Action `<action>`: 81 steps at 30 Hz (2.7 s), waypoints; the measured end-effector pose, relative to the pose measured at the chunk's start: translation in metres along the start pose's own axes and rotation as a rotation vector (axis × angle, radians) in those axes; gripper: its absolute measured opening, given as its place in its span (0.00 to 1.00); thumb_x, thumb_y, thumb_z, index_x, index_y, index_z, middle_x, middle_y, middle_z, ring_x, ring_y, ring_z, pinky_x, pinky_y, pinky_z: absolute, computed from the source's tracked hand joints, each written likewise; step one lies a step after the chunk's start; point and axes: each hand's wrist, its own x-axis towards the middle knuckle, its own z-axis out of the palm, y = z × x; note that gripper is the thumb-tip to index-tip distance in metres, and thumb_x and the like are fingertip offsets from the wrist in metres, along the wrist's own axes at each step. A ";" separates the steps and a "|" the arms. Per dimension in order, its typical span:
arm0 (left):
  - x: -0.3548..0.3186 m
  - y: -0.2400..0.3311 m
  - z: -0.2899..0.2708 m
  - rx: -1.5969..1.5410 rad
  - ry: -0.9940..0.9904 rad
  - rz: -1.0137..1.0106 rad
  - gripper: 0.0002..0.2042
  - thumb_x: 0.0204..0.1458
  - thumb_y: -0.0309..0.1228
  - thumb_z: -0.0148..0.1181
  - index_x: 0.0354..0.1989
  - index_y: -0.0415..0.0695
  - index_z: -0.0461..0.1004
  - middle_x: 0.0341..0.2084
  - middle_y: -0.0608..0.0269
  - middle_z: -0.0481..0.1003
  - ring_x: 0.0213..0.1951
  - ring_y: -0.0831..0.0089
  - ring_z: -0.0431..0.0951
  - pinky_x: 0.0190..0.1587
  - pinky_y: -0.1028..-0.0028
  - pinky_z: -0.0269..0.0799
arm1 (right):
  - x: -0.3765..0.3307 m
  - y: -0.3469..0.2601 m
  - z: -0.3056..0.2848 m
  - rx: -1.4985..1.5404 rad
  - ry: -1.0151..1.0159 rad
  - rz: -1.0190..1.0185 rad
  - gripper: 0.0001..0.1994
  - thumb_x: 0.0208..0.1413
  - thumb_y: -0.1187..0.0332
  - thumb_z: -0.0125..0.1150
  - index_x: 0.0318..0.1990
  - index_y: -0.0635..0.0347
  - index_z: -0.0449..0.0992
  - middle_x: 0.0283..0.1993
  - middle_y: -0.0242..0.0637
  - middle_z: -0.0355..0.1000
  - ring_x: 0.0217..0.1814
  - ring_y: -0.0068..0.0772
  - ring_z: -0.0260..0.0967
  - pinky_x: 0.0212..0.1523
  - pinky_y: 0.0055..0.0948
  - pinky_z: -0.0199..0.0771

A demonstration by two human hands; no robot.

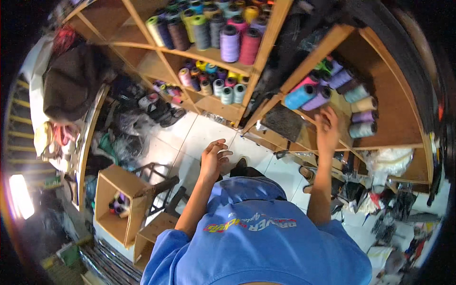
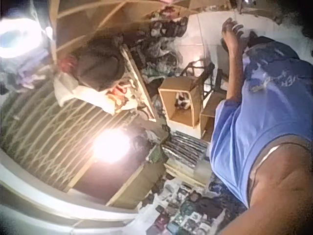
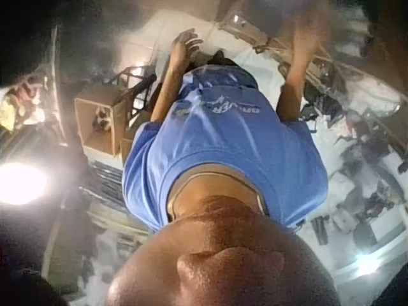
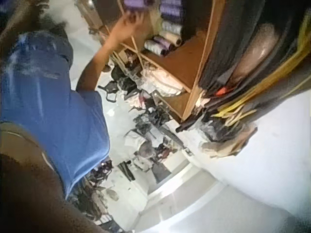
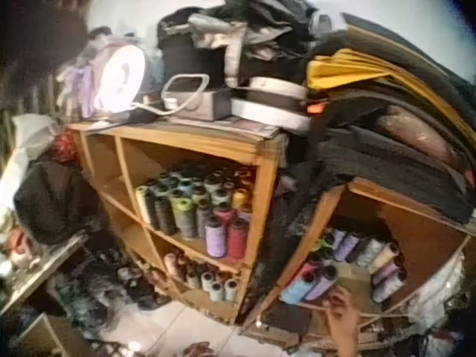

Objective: The person organizes spools of thread by picking them from a cardboard box and placing them into wooden shelf compartments by hand, then moves the cardboard boxes aside.

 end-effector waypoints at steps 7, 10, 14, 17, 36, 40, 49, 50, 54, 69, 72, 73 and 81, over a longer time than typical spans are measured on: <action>-0.029 0.034 -0.096 -0.126 0.323 0.372 0.11 0.53 0.26 0.45 0.41 0.37 0.70 0.19 0.65 0.68 0.20 0.78 0.68 0.23 0.79 0.64 | -0.063 0.006 0.036 0.136 -1.079 0.362 0.10 0.53 0.72 0.51 0.42 0.65 0.71 0.31 0.32 0.73 0.31 0.18 0.67 0.28 0.19 0.65; -0.065 0.071 -0.149 -0.020 0.502 0.638 0.09 0.54 0.26 0.45 0.38 0.36 0.71 0.14 0.67 0.66 0.17 0.81 0.65 0.22 0.80 0.61 | -0.096 0.014 0.112 -0.112 -1.484 0.176 0.14 0.50 0.69 0.55 0.44 0.65 0.72 0.36 0.38 0.74 0.35 0.25 0.69 0.36 0.24 0.68; -0.124 0.099 -0.252 0.030 0.842 0.855 0.07 0.53 0.23 0.45 0.32 0.37 0.71 0.13 0.69 0.65 0.16 0.85 0.63 0.19 0.83 0.58 | -0.152 -0.038 0.217 -0.298 -1.727 -0.104 0.15 0.49 0.67 0.57 0.44 0.63 0.72 0.37 0.41 0.74 0.36 0.30 0.70 0.41 0.27 0.68; -0.163 0.096 -0.356 0.037 1.098 0.820 0.08 0.52 0.22 0.44 0.32 0.39 0.72 0.16 0.71 0.67 0.18 0.86 0.63 0.21 0.83 0.60 | -0.181 -0.083 0.294 -0.347 -1.862 -0.117 0.14 0.49 0.67 0.57 0.43 0.62 0.72 0.34 0.41 0.73 0.35 0.29 0.70 0.39 0.27 0.69; -0.009 -0.029 -0.561 0.511 1.053 -0.510 0.38 0.34 0.38 0.66 0.54 0.38 0.54 0.53 0.42 0.53 0.51 0.45 0.63 0.49 0.50 0.64 | -0.255 -0.171 0.403 -0.705 -1.778 -0.072 0.15 0.51 0.65 0.57 0.45 0.61 0.70 0.34 0.40 0.73 0.35 0.30 0.72 0.37 0.27 0.70; -0.006 -0.027 -0.551 0.473 1.185 -0.389 0.35 0.33 0.33 0.66 0.52 0.38 0.55 0.50 0.46 0.55 0.47 0.41 0.64 0.46 0.45 0.64 | -0.241 -0.148 0.389 -0.720 -1.714 -0.024 0.14 0.51 0.69 0.56 0.45 0.64 0.70 0.30 0.34 0.73 0.31 0.22 0.70 0.34 0.23 0.69; -0.041 -0.017 -0.561 0.445 1.176 -0.357 0.38 0.27 0.35 0.68 0.50 0.38 0.57 0.50 0.47 0.58 0.49 0.40 0.63 0.48 0.48 0.63 | -0.252 -0.154 0.427 -0.664 -1.807 -0.079 0.15 0.52 0.69 0.55 0.47 0.63 0.68 0.30 0.32 0.70 0.32 0.21 0.68 0.34 0.22 0.68; -0.053 -0.013 -0.562 0.425 1.202 -0.282 0.37 0.27 0.35 0.68 0.49 0.36 0.58 0.48 0.45 0.59 0.48 0.43 0.65 0.49 0.53 0.64 | -0.261 -0.168 0.437 -0.653 -1.819 -0.138 0.16 0.50 0.64 0.58 0.46 0.60 0.70 0.35 0.40 0.74 0.37 0.31 0.73 0.38 0.28 0.70; -0.141 0.025 -0.562 0.111 1.274 0.044 0.33 0.28 0.33 0.67 0.47 0.35 0.65 0.43 0.50 0.66 0.41 0.63 0.70 0.43 0.70 0.69 | -0.336 -0.247 0.486 -0.225 -2.115 0.141 0.14 0.54 0.67 0.55 0.46 0.64 0.69 0.31 0.33 0.70 0.33 0.19 0.66 0.35 0.22 0.69; -0.427 -0.022 -0.386 -1.113 1.700 0.754 0.34 0.39 0.36 0.55 0.59 0.39 0.56 0.42 0.59 0.66 0.46 0.62 0.70 0.50 0.60 0.68 | -0.629 -0.164 0.590 -0.939 -2.170 -0.892 0.18 0.42 0.66 0.58 0.41 0.66 0.74 0.44 0.51 0.71 0.49 0.46 0.69 0.47 0.40 0.70; -0.421 -0.027 -0.371 -1.179 1.672 0.838 0.34 0.39 0.34 0.55 0.59 0.37 0.55 0.39 0.58 0.68 0.44 0.60 0.71 0.49 0.60 0.70 | -0.627 -0.146 0.602 -0.830 -2.154 -0.988 0.17 0.38 0.63 0.60 0.35 0.67 0.76 0.39 0.53 0.72 0.43 0.48 0.71 0.43 0.39 0.71; -0.420 -0.025 -0.375 -1.178 1.667 0.845 0.34 0.39 0.34 0.55 0.59 0.37 0.55 0.39 0.58 0.68 0.44 0.60 0.71 0.49 0.60 0.70 | -0.625 -0.137 0.610 -0.771 -2.140 -1.000 0.19 0.36 0.59 0.61 0.31 0.68 0.76 0.36 0.55 0.72 0.39 0.50 0.72 0.41 0.40 0.72; -0.394 0.018 -0.435 -1.037 1.468 0.783 0.34 0.37 0.29 0.57 0.59 0.42 0.56 0.41 0.60 0.65 0.44 0.64 0.69 0.52 0.62 0.67 | -0.612 -0.138 0.606 -0.799 -2.238 -0.663 0.25 0.36 0.51 0.62 0.29 0.71 0.76 0.32 0.57 0.72 0.37 0.49 0.73 0.38 0.38 0.72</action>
